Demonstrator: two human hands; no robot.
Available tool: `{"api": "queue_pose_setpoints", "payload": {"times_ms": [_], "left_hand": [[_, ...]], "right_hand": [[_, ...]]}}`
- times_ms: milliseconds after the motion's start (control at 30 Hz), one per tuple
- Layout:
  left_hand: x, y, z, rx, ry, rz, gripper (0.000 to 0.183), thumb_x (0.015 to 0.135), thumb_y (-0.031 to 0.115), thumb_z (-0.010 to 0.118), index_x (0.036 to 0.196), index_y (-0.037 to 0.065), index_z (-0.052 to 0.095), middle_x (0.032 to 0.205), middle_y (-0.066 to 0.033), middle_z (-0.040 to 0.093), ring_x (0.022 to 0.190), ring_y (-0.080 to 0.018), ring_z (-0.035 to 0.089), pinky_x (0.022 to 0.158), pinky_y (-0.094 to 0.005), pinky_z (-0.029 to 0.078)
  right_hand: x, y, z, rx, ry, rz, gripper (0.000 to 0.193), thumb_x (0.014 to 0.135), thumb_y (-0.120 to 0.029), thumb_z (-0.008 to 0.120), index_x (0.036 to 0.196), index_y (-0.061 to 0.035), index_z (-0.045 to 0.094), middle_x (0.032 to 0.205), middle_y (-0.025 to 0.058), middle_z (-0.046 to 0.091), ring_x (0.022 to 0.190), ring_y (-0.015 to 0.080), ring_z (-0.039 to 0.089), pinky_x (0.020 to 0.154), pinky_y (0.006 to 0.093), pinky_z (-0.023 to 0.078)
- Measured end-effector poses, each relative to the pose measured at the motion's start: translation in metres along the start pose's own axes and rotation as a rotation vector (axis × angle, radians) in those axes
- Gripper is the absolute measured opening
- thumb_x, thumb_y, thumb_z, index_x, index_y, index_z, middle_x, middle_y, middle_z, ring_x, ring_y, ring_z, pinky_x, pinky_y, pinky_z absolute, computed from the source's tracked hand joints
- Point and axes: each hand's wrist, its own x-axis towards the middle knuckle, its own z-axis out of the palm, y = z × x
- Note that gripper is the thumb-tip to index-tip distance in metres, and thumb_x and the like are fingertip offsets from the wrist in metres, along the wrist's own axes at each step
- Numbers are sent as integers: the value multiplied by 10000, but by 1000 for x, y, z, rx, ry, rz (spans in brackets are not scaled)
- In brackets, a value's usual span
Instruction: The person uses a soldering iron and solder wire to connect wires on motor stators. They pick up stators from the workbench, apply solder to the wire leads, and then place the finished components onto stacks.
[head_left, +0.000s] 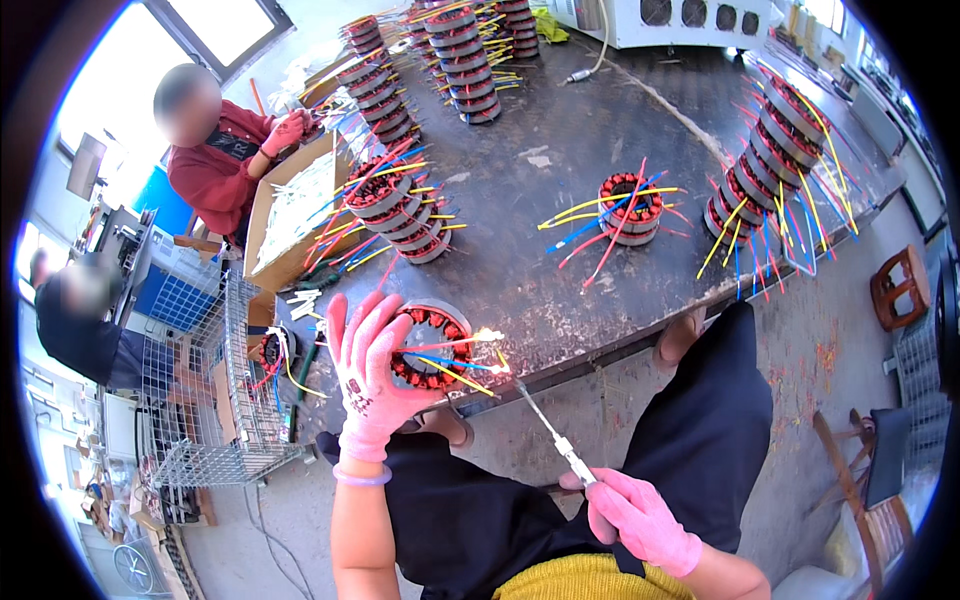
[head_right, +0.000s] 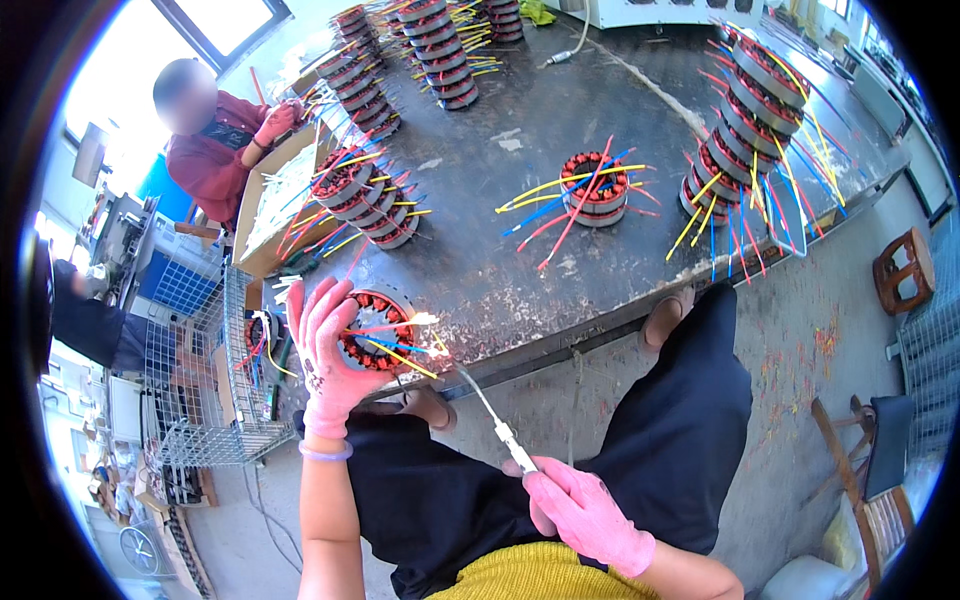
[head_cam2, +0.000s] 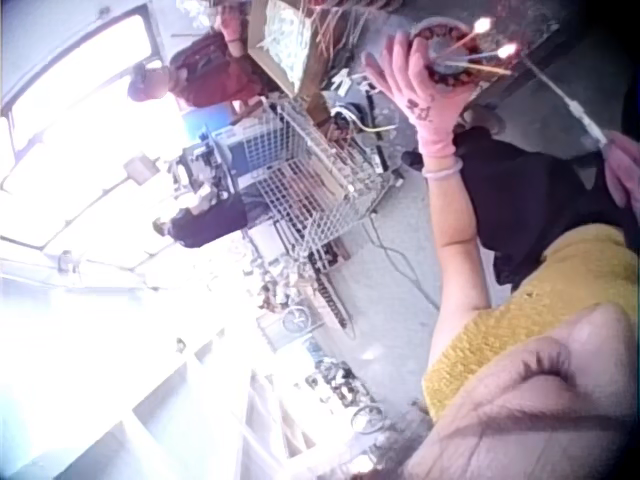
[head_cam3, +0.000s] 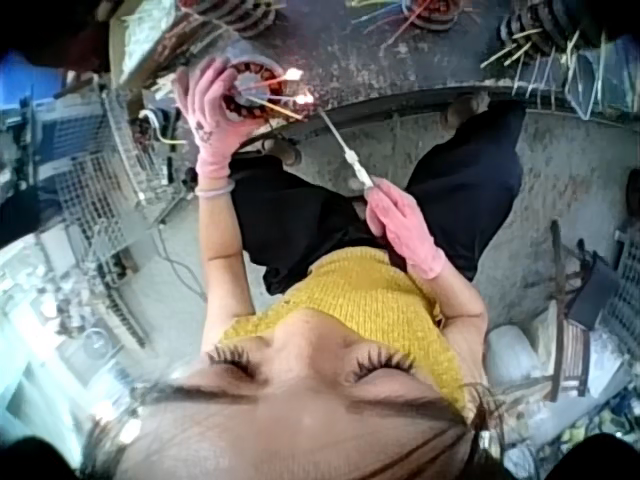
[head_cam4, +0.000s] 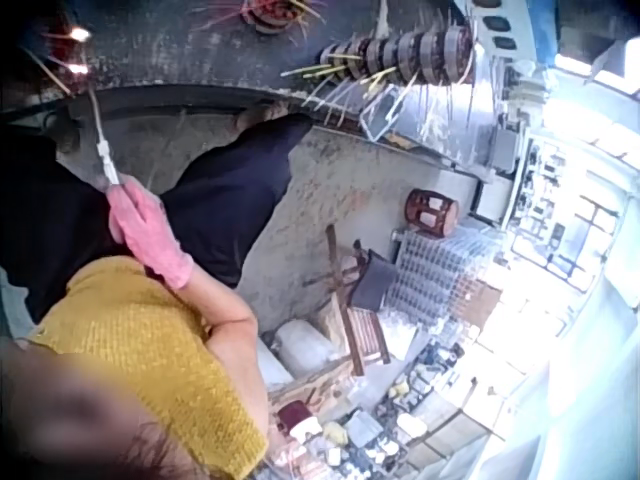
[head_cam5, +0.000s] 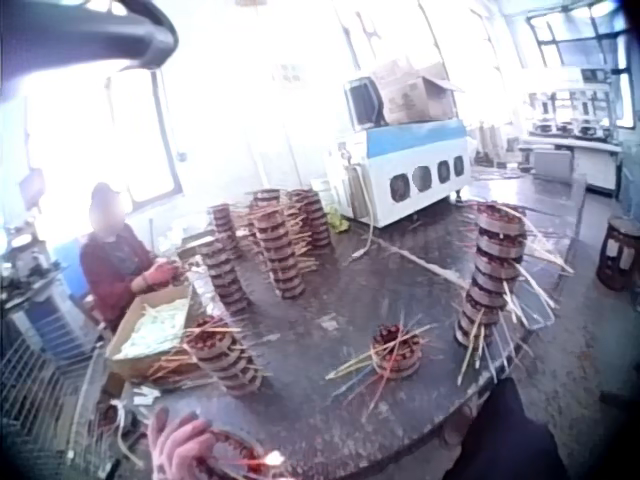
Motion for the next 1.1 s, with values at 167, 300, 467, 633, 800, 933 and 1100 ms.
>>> {"api": "queue_pose_setpoints", "payload": {"times_ms": [167, 300, 467, 633, 800, 933, 1100], "left_hand": [[5, 8, -17, -85, 25, -81, 890, 488, 438, 936, 1190, 81, 521, 1276, -146, 605, 1237, -371, 563, 1169, -600, 260], [22, 27, -46, -154, 48, -104, 910, 490, 483, 939, 1187, 70, 526, 1265, -157, 610, 1238, -378, 559, 1168, -596, 267], [40, 50, -75, -239, 63, -55, 954, 482, 529, 942, 1209, 66, 534, 1249, -166, 627, 1214, -375, 579, 1169, -603, 238], [56, 60, -97, -218, 9, -30, 985, 479, 560, 939, 1220, 59, 528, 1241, -166, 629, 1202, -369, 585, 1164, -591, 239], [66, 10, -76, 32, 60, -214, 976, 378, 364, 973, 1197, 46, 547, 1125, -129, 628, 1098, -329, 615, 1106, -520, 388], [84, -50, -75, -352, -60, -676, 958, 560, 275, 974, 1317, -28, 472, 1209, -123, 607, 1048, -183, 619, 949, -337, 505], [127, -71, -50, -288, -135, -699, 892, 611, 359, 916, 1325, 2, 518, 1250, -129, 585, 1142, -231, 578, 1009, -369, 461]], "right_hand": [[-8, -4, -5, 128, 71, -96, 359, 1045, -193, 495, 1315, 32, 568, 648, -11, 520, 572, 54, 424, 529, 214, 315], [-11, -5, -8, 49, 177, -244, 274, 1046, -316, 508, 922, -79, 568, 621, -58, 457, 519, 39, 366, 483, 209, 256], [-14, -10, -15, 40, 227, -294, 314, 1051, -321, 489, 826, -107, 533, 592, -58, 439, 483, 44, 351, 450, 216, 233], [-13, -12, -22, 36, 201, -330, 331, 1056, -341, 469, 835, -108, 547, 575, -62, 427, 458, 41, 344, 425, 219, 227], [10, -23, -40, -52, 198, -460, 340, 1057, -365, 467, 983, -78, 633, 573, -62, 428, 446, 49, 341, 413, 214, 237], [51, -9, -60, 65, 112, -441, 384, 1053, -266, 466, 1249, 39, 594, 569, -51, 483, 460, 40, 376, 437, 229, 265], [63, 4, -77, 105, 77, -444, 412, 1058, -304, 478, 1266, 36, 583, 571, -50, 472, 468, 35, 364, 444, 229, 246]]}}
